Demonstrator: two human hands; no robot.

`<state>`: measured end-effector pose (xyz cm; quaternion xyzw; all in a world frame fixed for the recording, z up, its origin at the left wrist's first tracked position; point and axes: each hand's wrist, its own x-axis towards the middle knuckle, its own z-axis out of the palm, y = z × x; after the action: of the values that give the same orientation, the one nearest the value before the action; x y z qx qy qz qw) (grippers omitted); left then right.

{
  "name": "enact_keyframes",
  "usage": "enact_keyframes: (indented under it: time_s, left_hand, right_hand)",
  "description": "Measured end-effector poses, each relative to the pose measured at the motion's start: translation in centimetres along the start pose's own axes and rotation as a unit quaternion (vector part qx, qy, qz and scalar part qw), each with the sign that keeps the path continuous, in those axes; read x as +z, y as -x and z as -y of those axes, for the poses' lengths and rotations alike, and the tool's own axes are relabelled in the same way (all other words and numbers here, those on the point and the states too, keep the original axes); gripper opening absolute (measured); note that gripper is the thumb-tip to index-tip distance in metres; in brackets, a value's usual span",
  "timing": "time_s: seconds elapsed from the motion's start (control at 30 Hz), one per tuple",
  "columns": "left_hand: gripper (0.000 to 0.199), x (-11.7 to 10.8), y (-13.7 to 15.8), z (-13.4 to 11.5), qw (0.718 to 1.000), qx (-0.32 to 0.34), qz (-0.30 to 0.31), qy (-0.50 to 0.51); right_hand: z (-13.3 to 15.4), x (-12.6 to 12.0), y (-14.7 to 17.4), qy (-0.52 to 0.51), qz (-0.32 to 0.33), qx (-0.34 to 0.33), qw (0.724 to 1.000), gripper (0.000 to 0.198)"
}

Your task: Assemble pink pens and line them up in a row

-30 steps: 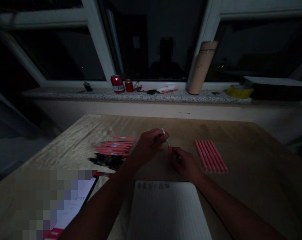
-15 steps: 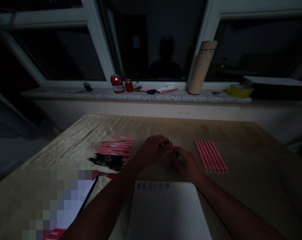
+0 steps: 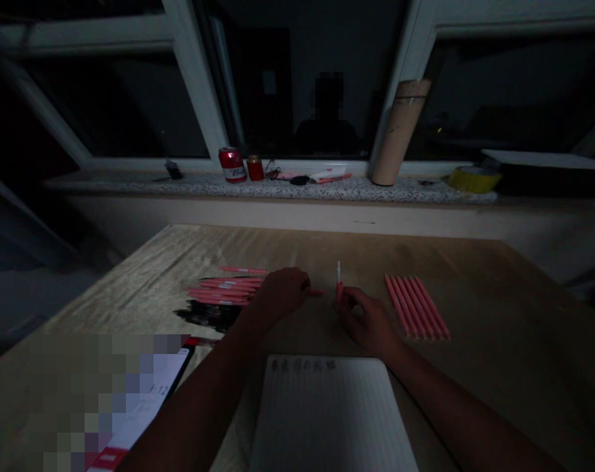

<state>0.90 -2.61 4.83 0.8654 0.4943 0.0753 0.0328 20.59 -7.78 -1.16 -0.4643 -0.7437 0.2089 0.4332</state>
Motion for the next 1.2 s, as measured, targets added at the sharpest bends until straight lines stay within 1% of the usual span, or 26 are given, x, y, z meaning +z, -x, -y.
enact_keyframes:
  time_s: [0.07,0.13,0.3,0.37,0.6,0.73,0.87,1.0,1.1,1.2]
  left_hand:
    - [0.029,0.2,0.1,0.1,0.999,-0.012,0.025,-0.039]
    - [0.028,0.6,0.1,0.1,0.997,-0.020,0.040,-0.057]
    - [0.032,1.5,0.0,0.3,0.996,-0.037,0.049,-0.061]
    - [0.030,1.6,0.0,0.3,0.996,-0.037,0.055,-0.059]
    - [0.024,1.6,0.2,0.3,0.995,-0.029,0.073,-0.063]
    - [0.026,2.0,0.3,0.5,0.995,-0.020,0.084,-0.046]
    - [0.030,2.2,0.4,0.3,0.995,0.004,0.086,-0.046]
    - [0.029,1.3,0.4,-0.1,0.996,0.045,0.074,0.005]
    - [0.028,0.2,0.3,-0.4,0.994,0.059,0.048,0.079]
    - [0.020,-0.4,0.1,-0.4,0.983,0.072,0.013,0.170]
  right_hand:
    - [0.0,0.0,0.0,0.001,-0.003,0.001,1.000,0.019]
    - [0.1,0.0,-0.1,0.003,-0.006,0.002,1.000,0.018]
    - [0.3,-0.1,-0.1,0.003,-0.004,0.001,1.000,0.018]
    - [0.3,-0.1,-0.1,-0.001,-0.002,0.002,1.000,0.018]
    - [0.2,0.0,-0.1,0.003,-0.005,0.002,1.000,0.018]
    - [0.1,0.1,-0.1,0.001,-0.006,0.001,1.000,0.017]
    - [0.1,0.0,-0.1,-0.006,-0.003,0.001,1.000,0.016]
    - [0.2,0.0,-0.2,-0.001,0.006,0.010,1.000,0.017]
    - [0.1,0.0,-0.2,0.000,0.007,0.005,1.000,0.019]
    - [0.1,0.0,-0.1,0.002,0.002,-0.008,1.000,0.020]
